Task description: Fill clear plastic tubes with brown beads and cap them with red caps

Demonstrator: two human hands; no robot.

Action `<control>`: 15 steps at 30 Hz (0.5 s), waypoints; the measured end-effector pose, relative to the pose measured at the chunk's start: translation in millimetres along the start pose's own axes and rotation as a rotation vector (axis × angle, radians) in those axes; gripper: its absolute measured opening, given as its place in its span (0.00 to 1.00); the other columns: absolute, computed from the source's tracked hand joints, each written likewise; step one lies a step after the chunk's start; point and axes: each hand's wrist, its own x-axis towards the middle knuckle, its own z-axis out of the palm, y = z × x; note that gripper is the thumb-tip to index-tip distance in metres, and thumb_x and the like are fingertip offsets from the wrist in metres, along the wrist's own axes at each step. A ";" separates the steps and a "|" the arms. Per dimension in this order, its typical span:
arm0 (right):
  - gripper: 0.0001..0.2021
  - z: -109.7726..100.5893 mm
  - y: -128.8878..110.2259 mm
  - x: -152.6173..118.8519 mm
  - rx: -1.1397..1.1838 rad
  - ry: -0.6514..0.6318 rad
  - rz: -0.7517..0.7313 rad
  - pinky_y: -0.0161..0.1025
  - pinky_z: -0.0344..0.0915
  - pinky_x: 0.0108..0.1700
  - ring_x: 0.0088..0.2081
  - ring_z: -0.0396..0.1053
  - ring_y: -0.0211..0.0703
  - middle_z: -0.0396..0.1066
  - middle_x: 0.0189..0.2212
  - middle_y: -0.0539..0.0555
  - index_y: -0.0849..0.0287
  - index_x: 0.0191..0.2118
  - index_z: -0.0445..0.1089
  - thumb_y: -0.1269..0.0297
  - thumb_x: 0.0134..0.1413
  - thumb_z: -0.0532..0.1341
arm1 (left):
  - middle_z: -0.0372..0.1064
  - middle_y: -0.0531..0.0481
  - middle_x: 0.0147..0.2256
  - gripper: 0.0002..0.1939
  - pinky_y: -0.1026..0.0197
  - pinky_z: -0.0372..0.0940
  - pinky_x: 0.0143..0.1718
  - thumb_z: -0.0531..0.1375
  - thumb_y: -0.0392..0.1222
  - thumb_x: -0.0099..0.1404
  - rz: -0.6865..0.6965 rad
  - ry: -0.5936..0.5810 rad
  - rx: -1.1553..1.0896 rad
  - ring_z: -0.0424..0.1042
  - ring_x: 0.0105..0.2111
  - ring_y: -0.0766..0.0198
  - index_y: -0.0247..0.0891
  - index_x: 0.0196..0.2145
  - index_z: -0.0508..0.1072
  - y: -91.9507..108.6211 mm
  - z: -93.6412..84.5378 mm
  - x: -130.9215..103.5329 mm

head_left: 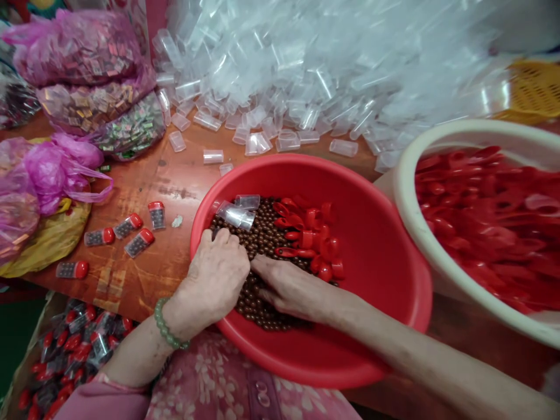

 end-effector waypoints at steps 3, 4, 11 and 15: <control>0.06 -10.3 1.4 -5.1 0.095 0.065 -0.024 0.38 0.67 0.39 0.35 0.70 0.43 0.71 0.34 0.55 0.61 0.38 0.64 0.73 0.53 0.60 | 0.70 0.39 0.36 0.09 0.48 0.61 0.39 0.51 0.30 0.63 -0.004 -0.001 -0.005 0.66 0.41 0.49 0.31 0.35 0.71 -1.0 0.2 -0.2; 0.06 -13.5 1.2 -7.9 0.122 0.088 -0.035 0.38 0.67 0.39 0.35 0.70 0.42 0.71 0.34 0.55 0.60 0.39 0.64 0.71 0.54 0.60 | 0.70 0.38 0.37 0.09 0.48 0.62 0.40 0.51 0.30 0.63 -0.008 0.000 -0.008 0.67 0.41 0.49 0.30 0.36 0.71 -1.4 0.0 -0.7; 0.14 -29.7 -2.4 -27.7 0.357 0.296 -0.175 0.47 0.64 0.53 0.49 0.68 0.46 0.70 0.46 0.59 0.59 0.51 0.63 0.69 0.59 0.57 | 0.66 0.35 0.54 0.23 0.48 0.62 0.56 0.49 0.26 0.62 0.014 0.116 -0.389 0.65 0.55 0.52 0.29 0.55 0.62 -5.4 -7.1 -14.4; 0.13 -42.2 -6.7 -32.3 0.375 0.342 -0.267 0.46 0.62 0.56 0.53 0.64 0.46 0.66 0.50 0.60 0.58 0.50 0.65 0.70 0.59 0.57 | 0.57 0.35 0.62 0.35 0.50 0.61 0.60 0.57 0.36 0.63 0.115 0.145 -0.801 0.60 0.61 0.54 0.33 0.65 0.50 -3.8 -10.9 -19.5</control>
